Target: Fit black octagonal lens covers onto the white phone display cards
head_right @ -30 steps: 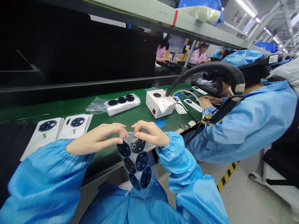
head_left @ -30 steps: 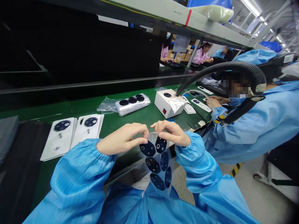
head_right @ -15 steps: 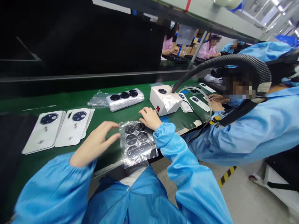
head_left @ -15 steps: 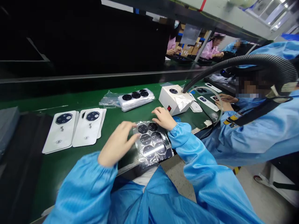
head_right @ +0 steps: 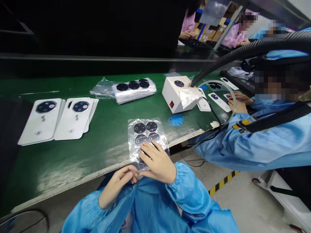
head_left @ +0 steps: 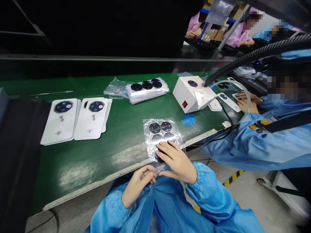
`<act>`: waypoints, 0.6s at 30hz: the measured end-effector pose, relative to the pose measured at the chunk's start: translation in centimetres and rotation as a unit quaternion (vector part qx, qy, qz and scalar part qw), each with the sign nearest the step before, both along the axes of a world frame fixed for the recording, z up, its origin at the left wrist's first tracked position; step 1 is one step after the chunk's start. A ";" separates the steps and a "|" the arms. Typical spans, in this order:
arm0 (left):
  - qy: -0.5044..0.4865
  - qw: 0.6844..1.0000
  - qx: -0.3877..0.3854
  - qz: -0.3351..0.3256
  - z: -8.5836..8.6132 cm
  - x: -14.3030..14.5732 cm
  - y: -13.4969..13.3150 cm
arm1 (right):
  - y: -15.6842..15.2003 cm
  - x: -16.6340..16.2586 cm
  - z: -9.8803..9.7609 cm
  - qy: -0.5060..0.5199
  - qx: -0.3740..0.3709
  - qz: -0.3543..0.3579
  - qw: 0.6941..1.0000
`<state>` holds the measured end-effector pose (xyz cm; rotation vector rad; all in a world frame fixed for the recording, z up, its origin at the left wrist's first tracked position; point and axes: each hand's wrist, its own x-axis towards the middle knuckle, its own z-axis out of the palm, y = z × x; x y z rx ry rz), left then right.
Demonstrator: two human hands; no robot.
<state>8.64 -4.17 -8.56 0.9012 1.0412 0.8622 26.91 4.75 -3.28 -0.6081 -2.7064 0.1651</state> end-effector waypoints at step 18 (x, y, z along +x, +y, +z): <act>-0.033 0.989 0.134 0.047 0.8 1.1 -1.4 | 4.2 -3.3 4.6 0.042 -0.368 -0.071 0.926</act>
